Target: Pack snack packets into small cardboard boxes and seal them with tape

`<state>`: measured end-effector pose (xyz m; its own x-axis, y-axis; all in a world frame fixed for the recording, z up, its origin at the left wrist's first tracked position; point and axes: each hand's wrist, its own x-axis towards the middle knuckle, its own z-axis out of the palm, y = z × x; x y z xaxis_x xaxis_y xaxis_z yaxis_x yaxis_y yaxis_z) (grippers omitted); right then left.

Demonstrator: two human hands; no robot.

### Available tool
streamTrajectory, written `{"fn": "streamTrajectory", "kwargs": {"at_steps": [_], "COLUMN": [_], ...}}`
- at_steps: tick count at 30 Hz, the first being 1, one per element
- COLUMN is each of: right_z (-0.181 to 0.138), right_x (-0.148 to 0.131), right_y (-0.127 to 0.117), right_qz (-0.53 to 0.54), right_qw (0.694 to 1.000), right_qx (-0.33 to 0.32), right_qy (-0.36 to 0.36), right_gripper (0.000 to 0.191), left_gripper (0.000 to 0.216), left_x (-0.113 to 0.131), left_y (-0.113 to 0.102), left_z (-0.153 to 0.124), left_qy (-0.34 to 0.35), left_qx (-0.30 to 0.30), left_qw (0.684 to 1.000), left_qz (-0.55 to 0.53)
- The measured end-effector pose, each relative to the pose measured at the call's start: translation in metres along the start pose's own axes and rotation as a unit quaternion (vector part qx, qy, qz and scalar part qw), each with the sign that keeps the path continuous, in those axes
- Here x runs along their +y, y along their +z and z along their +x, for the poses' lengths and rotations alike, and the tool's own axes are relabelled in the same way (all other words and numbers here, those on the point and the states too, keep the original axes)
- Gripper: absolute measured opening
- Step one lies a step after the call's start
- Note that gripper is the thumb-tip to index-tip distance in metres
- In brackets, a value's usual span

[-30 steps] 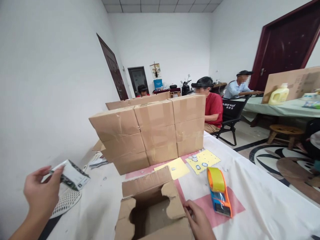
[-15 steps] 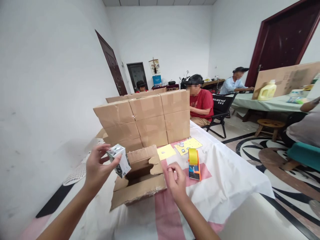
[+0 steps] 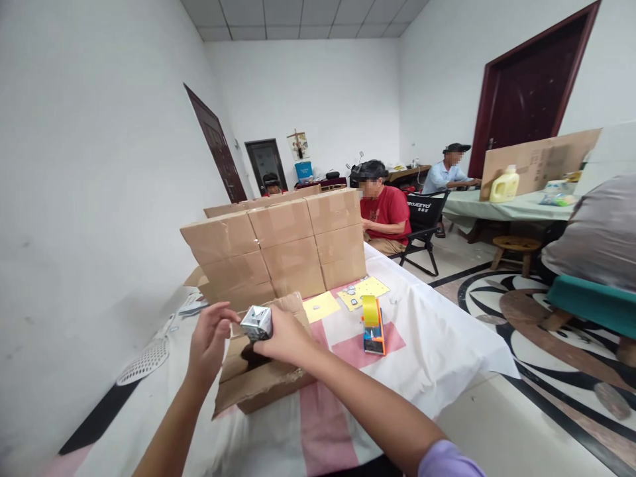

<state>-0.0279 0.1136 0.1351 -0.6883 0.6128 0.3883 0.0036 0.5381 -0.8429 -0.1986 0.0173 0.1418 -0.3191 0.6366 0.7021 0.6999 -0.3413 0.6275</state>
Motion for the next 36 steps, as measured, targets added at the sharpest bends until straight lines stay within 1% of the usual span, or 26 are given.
{"fn": "streamTrajectory", "kwargs": {"at_steps": [1, 2, 4, 6, 8, 9, 11, 13, 14, 15, 17, 19, 21, 22, 23, 24, 25, 27, 29, 31, 34, 35, 36], "right_z": [0.003, 0.006, 0.010, 0.011, 0.009, 0.008, 0.007, 0.010, 0.012, 0.014, 0.019, 0.022, 0.022, 0.022, 0.021, 0.020, 0.019, 0.018, 0.018, 0.018, 0.019, 0.019, 0.020], "right_x": [0.008, 0.015, 0.027, 0.032, 0.030, 0.027, 0.017, 0.006, 0.003, 0.000, -0.003, -0.003, -0.004, -0.005, -0.007, -0.009, -0.012, -0.019, -0.025, -0.028, -0.029, -0.029, -0.029], "right_y": [0.000, -0.001, -0.003, -0.006, -0.009, -0.011, -0.016, -0.022, -0.026, -0.030, -0.037, -0.045, -0.053, -0.058, -0.064, -0.070, -0.076, -0.091, -0.104, -0.113, -0.119, -0.118, -0.116], "right_qz": [-0.007, -0.020, -0.066, -0.136, -0.216, -0.255, -0.322, -0.373, -0.393, -0.409, -0.423, -0.416, -0.400, -0.393, -0.389, -0.389, -0.390, -0.387, -0.374, -0.359, -0.325, -0.306, -0.284], "right_qw": [1.000, 1.000, 0.997, 0.988, 0.970, 0.957, 0.928, 0.897, 0.880, 0.864, 0.840, 0.840, 0.855, 0.864, 0.871, 0.878, 0.884, 0.899, 0.914, 0.925, 0.940, 0.947, 0.954], "right_qx": [-0.003, -0.010, -0.035, -0.071, -0.114, -0.137, -0.181, -0.222, -0.243, -0.264, -0.300, -0.305, -0.283, -0.268, -0.249, -0.229, -0.207, -0.167, -0.134, -0.111, -0.090, -0.083, -0.075], "right_qy": [0.006, 0.011, 0.020, 0.026, 0.016, 0.001, -0.042, -0.089, -0.110, -0.129, -0.159, -0.171, -0.169, -0.168, -0.167, -0.162, -0.154, -0.121, -0.083, -0.057, -0.049, -0.052, -0.055], "right_gripper": [0.049, 0.047, 0.044, 0.041, 0.038, 0.037, 0.037, 0.039, 0.039, 0.039, 0.037, 0.035, 0.033, 0.032, 0.032, 0.031, 0.030, 0.031, 0.033, 0.034, 0.034, 0.033, 0.034], "left_gripper": [0.038, 0.040, 0.043, 0.039, 0.038, 0.040, 0.046, 0.047, 0.045, 0.042, 0.039, 0.038, 0.040, 0.040, 0.039, 0.038, 0.036, 0.033, 0.032, 0.029, 0.029, 0.030, 0.030], "left_x": [-0.010, -0.018, -0.029, -0.033, -0.034, -0.034, -0.036, -0.040, -0.043, -0.047, -0.054, -0.059, -0.062, -0.063, -0.064, -0.064, -0.066, -0.068, -0.070, -0.069, -0.052, -0.042, -0.031], "left_y": [-0.001, -0.001, 0.001, 0.004, 0.004, 0.004, 0.000, -0.005, -0.009, -0.012, -0.021, -0.030, -0.039, -0.043, -0.046, -0.049, -0.050, -0.052, -0.052, -0.052, -0.050, -0.048, -0.044], "left_z": [-0.002, -0.005, -0.010, -0.014, -0.015, -0.015, -0.015, -0.016, -0.017, -0.019, -0.026, -0.036, -0.046, -0.051, -0.056, -0.059, -0.062, -0.066, -0.068, -0.066, -0.056, -0.049, -0.040], "left_qy": [-0.024, -0.044, -0.057, -0.035, -0.008, 0.003, 0.034, 0.082, 0.107, 0.128, 0.153, 0.145, 0.102, 0.077, 0.056, 0.041, 0.033, 0.033, 0.050, 0.078, 0.116, 0.122, 0.123], "left_qx": [-0.009, -0.033, -0.122, -0.227, -0.301, -0.326, -0.345, -0.335, -0.320, -0.296, -0.219, -0.119, -0.027, 0.003, 0.021, 0.023, 0.010, -0.042, -0.088, -0.102, -0.114, -0.134, -0.169], "left_qw": [1.000, 0.999, 0.989, 0.964, 0.938, 0.928, 0.916, 0.916, 0.919, 0.927, 0.948, 0.969, 0.981, 0.983, 0.984, 0.983, 0.983, 0.978, 0.971, 0.964, 0.945, 0.936, 0.926], "left_qz": [-0.012, -0.002, 0.065, 0.132, 0.169, 0.181, 0.201, 0.206, 0.201, 0.193, 0.174, 0.162, 0.162, 0.167, 0.171, 0.176, 0.183, 0.200, 0.217, 0.234, 0.284, 0.303, 0.315]}}
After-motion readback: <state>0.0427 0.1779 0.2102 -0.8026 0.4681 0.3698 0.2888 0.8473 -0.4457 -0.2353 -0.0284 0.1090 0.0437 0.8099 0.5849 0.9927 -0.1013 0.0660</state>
